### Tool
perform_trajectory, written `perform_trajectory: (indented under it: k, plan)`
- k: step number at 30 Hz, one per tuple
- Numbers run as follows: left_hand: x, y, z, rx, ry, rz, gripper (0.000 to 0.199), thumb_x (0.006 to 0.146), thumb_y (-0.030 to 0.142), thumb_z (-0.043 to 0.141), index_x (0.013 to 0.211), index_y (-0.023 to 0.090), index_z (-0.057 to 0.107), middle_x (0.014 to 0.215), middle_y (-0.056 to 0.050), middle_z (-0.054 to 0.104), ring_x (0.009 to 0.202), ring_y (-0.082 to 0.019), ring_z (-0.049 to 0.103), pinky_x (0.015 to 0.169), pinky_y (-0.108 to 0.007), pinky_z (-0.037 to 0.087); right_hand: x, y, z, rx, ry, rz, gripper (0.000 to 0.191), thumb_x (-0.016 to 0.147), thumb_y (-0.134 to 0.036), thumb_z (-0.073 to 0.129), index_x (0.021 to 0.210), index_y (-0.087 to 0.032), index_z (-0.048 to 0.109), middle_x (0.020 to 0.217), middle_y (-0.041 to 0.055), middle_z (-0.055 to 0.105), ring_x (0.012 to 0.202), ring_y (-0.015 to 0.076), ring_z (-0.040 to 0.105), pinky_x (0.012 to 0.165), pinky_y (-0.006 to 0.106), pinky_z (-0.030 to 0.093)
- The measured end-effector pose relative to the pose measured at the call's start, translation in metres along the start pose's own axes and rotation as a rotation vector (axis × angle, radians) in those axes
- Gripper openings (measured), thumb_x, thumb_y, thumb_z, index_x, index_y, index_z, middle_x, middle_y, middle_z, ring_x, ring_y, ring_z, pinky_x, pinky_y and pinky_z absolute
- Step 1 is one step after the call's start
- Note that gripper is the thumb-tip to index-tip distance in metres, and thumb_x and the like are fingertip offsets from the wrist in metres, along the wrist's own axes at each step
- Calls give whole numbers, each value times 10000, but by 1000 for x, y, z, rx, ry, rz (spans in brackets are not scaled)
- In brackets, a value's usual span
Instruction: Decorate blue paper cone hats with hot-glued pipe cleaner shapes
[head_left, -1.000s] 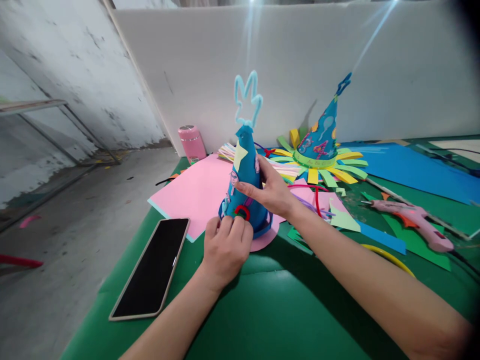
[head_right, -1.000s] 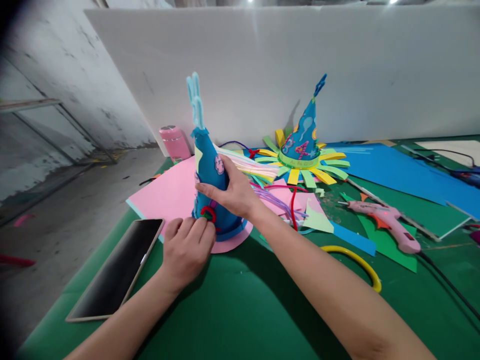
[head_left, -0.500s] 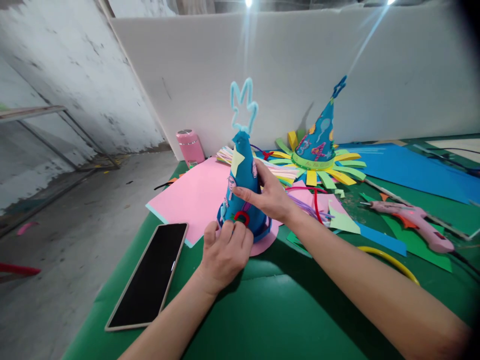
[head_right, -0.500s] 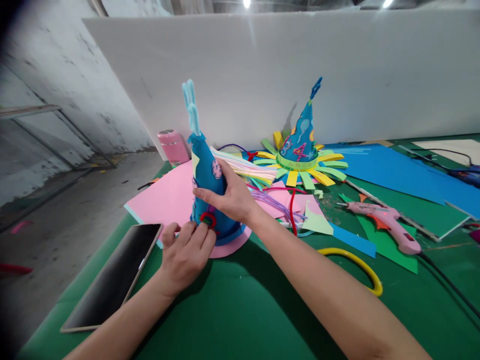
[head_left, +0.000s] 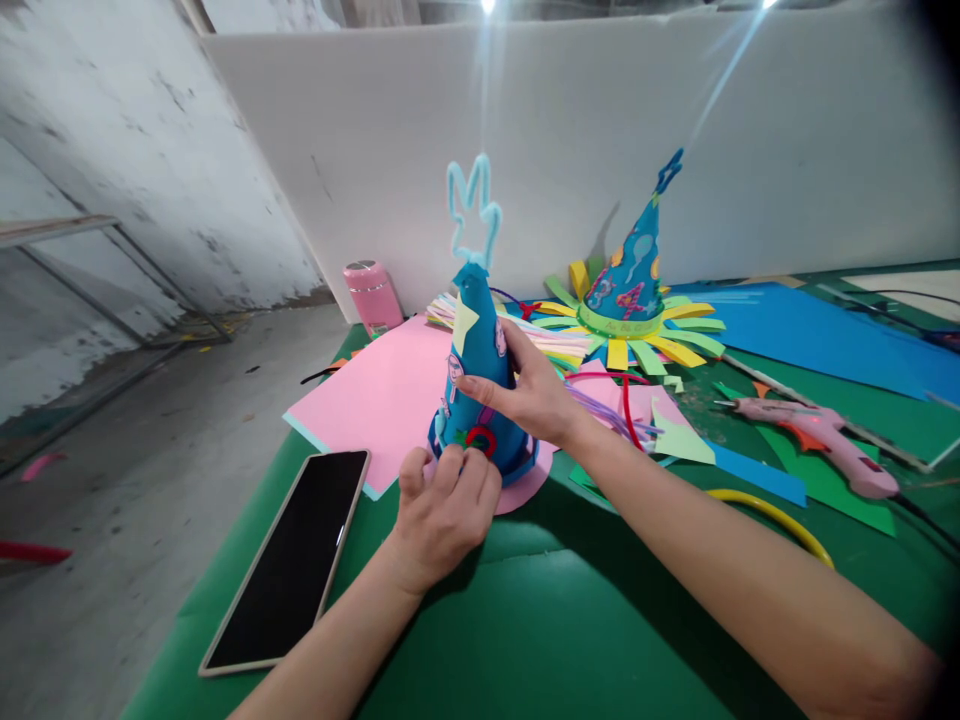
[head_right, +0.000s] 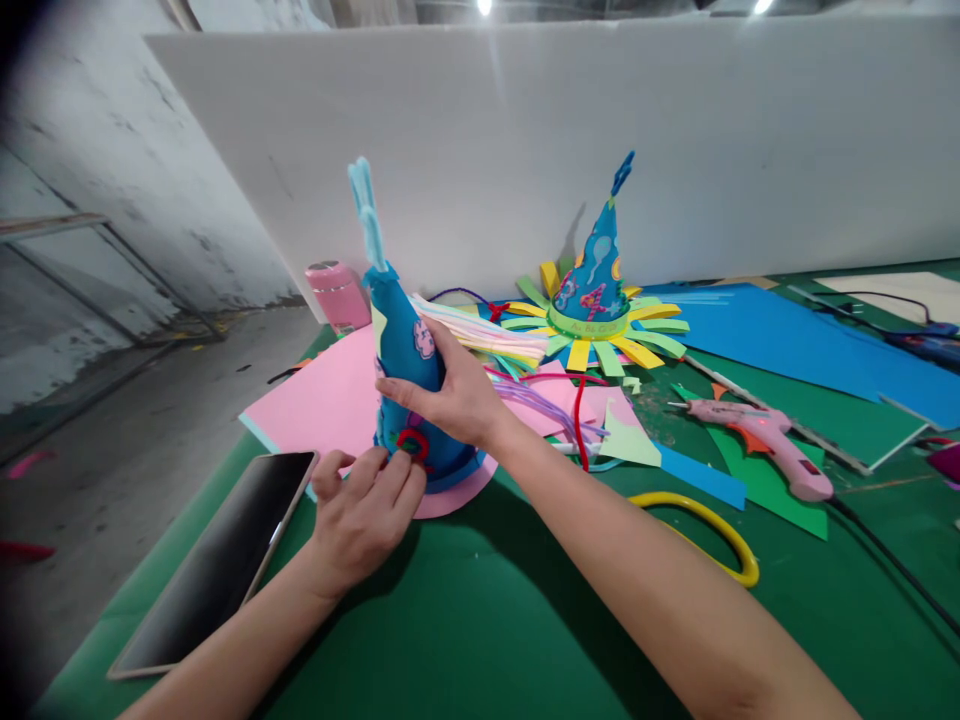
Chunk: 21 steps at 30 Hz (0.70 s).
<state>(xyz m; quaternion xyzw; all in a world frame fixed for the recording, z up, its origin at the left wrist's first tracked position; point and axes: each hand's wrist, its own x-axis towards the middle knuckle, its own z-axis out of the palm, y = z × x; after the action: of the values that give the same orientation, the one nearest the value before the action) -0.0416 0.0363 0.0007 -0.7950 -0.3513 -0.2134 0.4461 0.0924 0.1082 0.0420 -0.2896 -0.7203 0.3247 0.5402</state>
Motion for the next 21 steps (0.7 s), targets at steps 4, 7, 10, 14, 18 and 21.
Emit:
perform_trajectory:
  k: [4, 7, 10, 14, 18, 21]
  plan:
    - [0, -1, 1, -4, -24, -10, 150, 744, 80, 504, 656, 179, 576, 654, -8, 606, 706, -161, 523, 689, -351, 270, 1, 0, 0, 10, -7, 1, 469, 707, -312, 615, 1119, -224, 409, 1126, 28, 525, 1023, 199, 496, 878, 344, 418]
    - [0, -2, 0, -5, -36, -18, 128, 730, 82, 522, 665, 177, 579, 656, -11, 609, 704, -167, 522, 684, -355, 269, 1, 1, 0, 23, -4, -11, 464, 707, -309, 615, 1114, -217, 411, 1119, 31, 523, 1027, 195, 494, 886, 336, 411]
    - [0, -2, 0, -18, -36, -33, 128, 727, 82, 523, 660, 176, 577, 654, -12, 608, 699, -170, 519, 689, -359, 266, 0, 1, 0, 20, 0, -16, 468, 703, -303, 620, 1112, -212, 410, 1107, 33, 526, 1025, 193, 494, 890, 335, 407]
    - [-3, -1, 2, -74, -34, -85, 139, 746, 100, 501, 664, 185, 574, 678, -22, 613, 703, -178, 515, 703, -369, 263, 1, 0, 0, 9, -1, -16, 456, 701, -300, 622, 1098, -212, 416, 1112, 34, 524, 1025, 192, 492, 888, 337, 408]
    - [-5, -1, 2, -159, -62, -158, 70, 738, 161, 520, 687, 180, 564, 704, -37, 623, 711, -197, 513, 705, -380, 280, 1, 0, 0, -2, -1, -4, 459, 704, -309, 618, 1105, -218, 415, 1132, 32, 517, 1030, 192, 489, 886, 338, 408]
    - [-6, -2, -1, -258, -87, -258, 58, 711, 221, 546, 679, 174, 547, 704, -45, 622, 717, -212, 513, 706, -387, 304, 0, 0, 0, -4, -2, 4, 475, 699, -316, 621, 1114, -216, 413, 1135, 35, 517, 1031, 195, 489, 885, 339, 405]
